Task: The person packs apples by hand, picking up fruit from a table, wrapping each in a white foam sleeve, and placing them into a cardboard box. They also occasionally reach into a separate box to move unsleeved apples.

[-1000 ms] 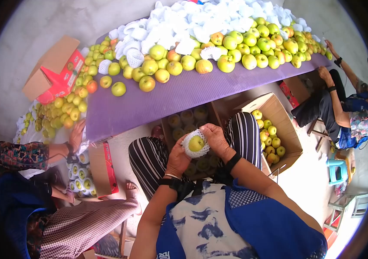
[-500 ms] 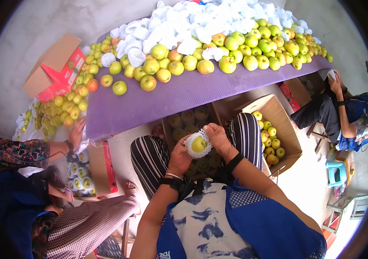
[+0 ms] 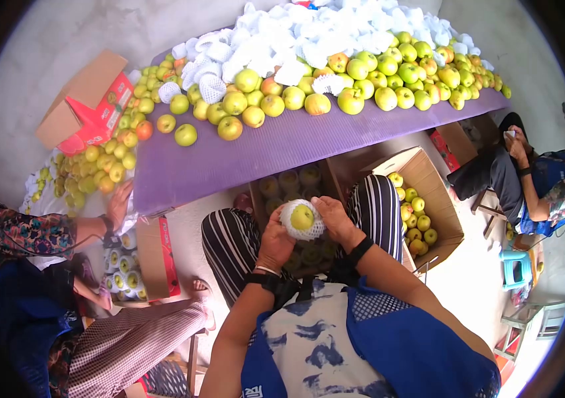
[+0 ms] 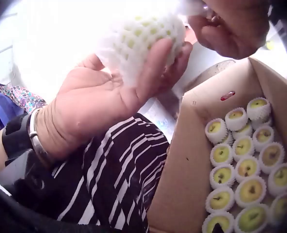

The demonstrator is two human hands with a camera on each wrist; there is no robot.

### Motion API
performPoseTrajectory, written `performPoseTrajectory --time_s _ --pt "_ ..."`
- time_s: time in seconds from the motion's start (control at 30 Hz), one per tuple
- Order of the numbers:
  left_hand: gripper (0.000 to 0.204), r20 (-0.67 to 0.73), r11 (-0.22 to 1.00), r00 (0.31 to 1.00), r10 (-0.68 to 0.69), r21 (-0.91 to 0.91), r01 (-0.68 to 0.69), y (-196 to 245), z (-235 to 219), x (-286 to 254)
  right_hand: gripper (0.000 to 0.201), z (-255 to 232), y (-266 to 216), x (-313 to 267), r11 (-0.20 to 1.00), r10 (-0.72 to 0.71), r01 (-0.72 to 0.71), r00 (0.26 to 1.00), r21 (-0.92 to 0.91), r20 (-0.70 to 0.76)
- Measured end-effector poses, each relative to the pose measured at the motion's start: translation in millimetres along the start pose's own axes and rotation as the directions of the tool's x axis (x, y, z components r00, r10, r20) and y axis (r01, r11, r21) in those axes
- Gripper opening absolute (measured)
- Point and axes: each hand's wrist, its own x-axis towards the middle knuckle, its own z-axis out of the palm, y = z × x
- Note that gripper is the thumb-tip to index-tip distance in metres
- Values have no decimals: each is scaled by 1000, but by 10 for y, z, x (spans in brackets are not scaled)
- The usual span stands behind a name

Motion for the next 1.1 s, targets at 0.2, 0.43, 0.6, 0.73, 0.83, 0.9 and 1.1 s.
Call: performPoseTrajectory --time_s 0.2,0.43,0.6,0.73,0.83,0.9,1.1 --pt "49 -53 978 997 53 -198 -62 20 -100 28 19 113 -287 -170 944 145 -222 944 246 297" --pt "47 -106 920 991 -77 -390 30 -2 -215 19 30 -2 -169 -122 985 171 -165 946 -44 274" --pt "46 -87 942 995 -50 -336 18 39 -130 1 38 76 -390 -239 961 232 -264 931 83 281" --pt "44 -90 998 996 -15 -60 10 -38 -154 28 43 141 -355 -275 949 308 -312 893 -43 327" --pt "42 -88 983 996 31 183 -14 -41 -152 21 45 166 -316 -247 963 216 -260 895 64 391" --pt "41 -79 959 996 47 283 -23 5 -91 1 46 174 -351 -233 961 140 -227 890 156 433" --pt "36 -131 973 990 -45 219 74 92 27 -80 51 148 -332 -238 978 174 -200 934 54 313"
